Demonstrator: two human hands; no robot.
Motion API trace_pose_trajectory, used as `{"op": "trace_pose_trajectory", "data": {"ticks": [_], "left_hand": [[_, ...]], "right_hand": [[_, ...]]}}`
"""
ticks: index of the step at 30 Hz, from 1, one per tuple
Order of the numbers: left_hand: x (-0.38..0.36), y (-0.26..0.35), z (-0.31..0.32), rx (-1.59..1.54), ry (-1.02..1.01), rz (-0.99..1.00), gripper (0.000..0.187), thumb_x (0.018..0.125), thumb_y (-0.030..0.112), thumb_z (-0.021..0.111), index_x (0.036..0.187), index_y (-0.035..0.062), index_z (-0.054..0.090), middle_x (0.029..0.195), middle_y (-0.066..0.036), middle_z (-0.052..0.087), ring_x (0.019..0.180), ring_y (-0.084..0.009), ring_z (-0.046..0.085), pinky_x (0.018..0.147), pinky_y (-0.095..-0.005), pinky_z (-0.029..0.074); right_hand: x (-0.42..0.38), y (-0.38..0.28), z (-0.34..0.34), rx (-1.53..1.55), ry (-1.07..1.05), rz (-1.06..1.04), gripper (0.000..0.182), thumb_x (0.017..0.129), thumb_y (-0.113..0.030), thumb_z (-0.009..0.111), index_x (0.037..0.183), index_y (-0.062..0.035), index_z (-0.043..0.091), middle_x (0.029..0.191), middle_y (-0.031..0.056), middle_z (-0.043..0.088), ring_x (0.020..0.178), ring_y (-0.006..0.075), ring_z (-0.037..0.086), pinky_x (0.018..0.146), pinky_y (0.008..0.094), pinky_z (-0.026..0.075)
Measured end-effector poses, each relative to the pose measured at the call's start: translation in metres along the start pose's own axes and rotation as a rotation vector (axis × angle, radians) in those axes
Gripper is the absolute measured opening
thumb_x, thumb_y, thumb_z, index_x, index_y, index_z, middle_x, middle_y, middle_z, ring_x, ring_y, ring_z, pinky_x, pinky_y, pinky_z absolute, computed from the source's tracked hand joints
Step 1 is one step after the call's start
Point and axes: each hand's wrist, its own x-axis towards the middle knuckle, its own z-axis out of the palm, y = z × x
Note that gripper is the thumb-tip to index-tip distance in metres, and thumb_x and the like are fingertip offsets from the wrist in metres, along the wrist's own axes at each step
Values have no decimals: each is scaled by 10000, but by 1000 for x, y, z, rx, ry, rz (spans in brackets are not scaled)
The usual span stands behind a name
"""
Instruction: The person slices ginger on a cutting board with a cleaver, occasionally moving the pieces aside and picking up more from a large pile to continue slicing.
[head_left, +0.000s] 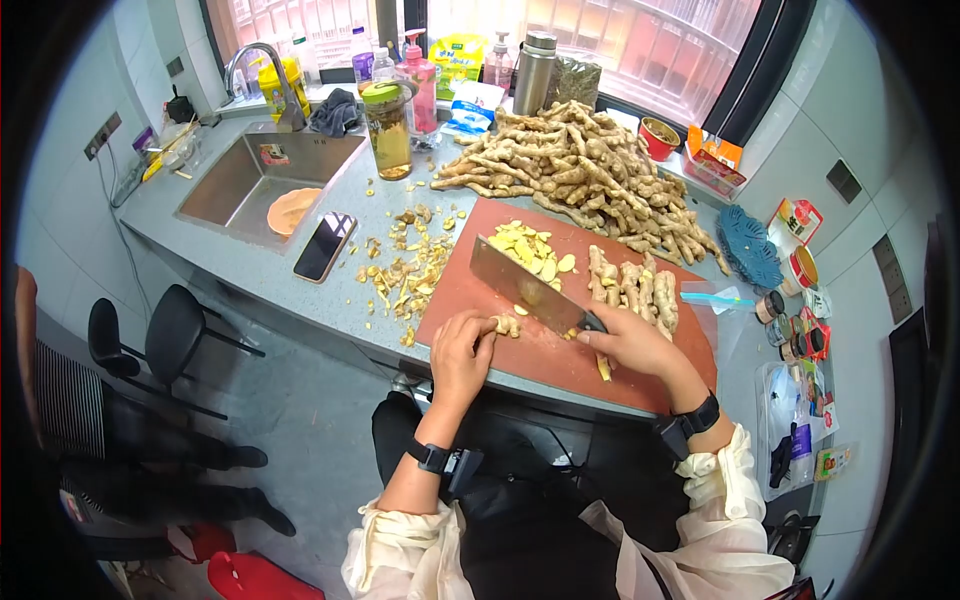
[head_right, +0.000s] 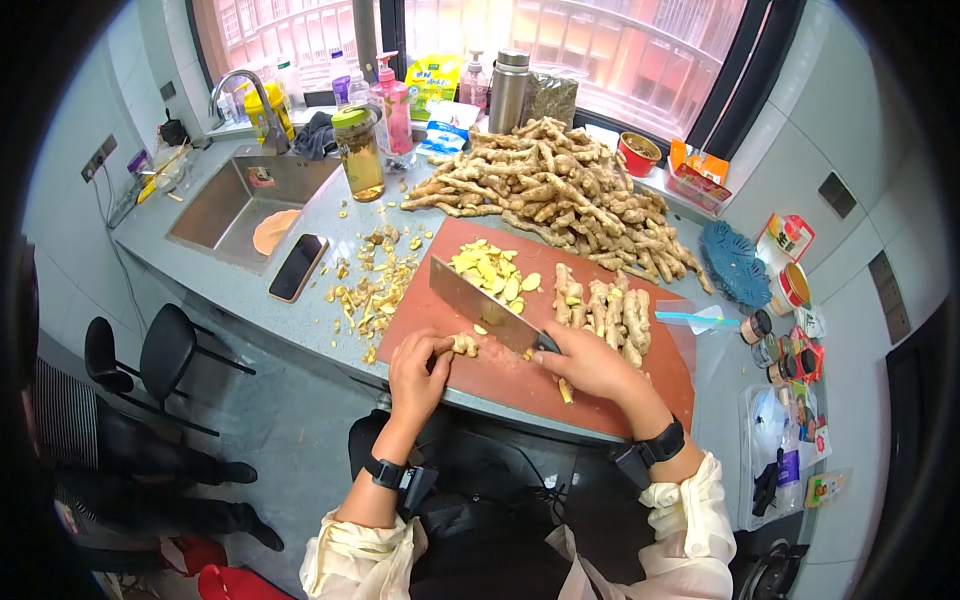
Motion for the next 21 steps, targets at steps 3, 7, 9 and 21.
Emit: {"op": "trace_pose_trajectory", "data": {"ticks": [3,7,9,21], "left_hand": [[2,2,-1,-12,-12,-18,162,857,63,781,1009,88,731,1085,-82,715,1007,-316,680,868,-429,500],[10,9,2,-5,-22,-18,159,846,43,777,998,52,731,1045,-100,706,1004,-323,676,853,-429,513],[15,8,6,-22,-39,-23,154,848,39,773,995,44,730,1040,-109,702,996,-329,675,854,-430,519],[21,10,4,-92,-112,-111,209,874,54,750,1079,47,713,1110,-124,700,1061,-340,669,899,-425,537]], "right_hand": [[4,13,0,-60,-69,0,236,1027,-231,656,1129,-25,604,879,154,688,850,261,708,771,419,534],[19,17,-4,90,-53,108,230,1036,-178,652,1214,-39,610,823,67,659,678,160,652,623,341,529],[25,15,-1,167,77,94,175,1041,-166,641,1156,-38,606,773,52,635,644,145,646,579,338,508],[11,8,-7,577,-11,147,268,1059,-207,636,1278,-55,604,791,-9,600,607,67,570,554,231,469]]}}
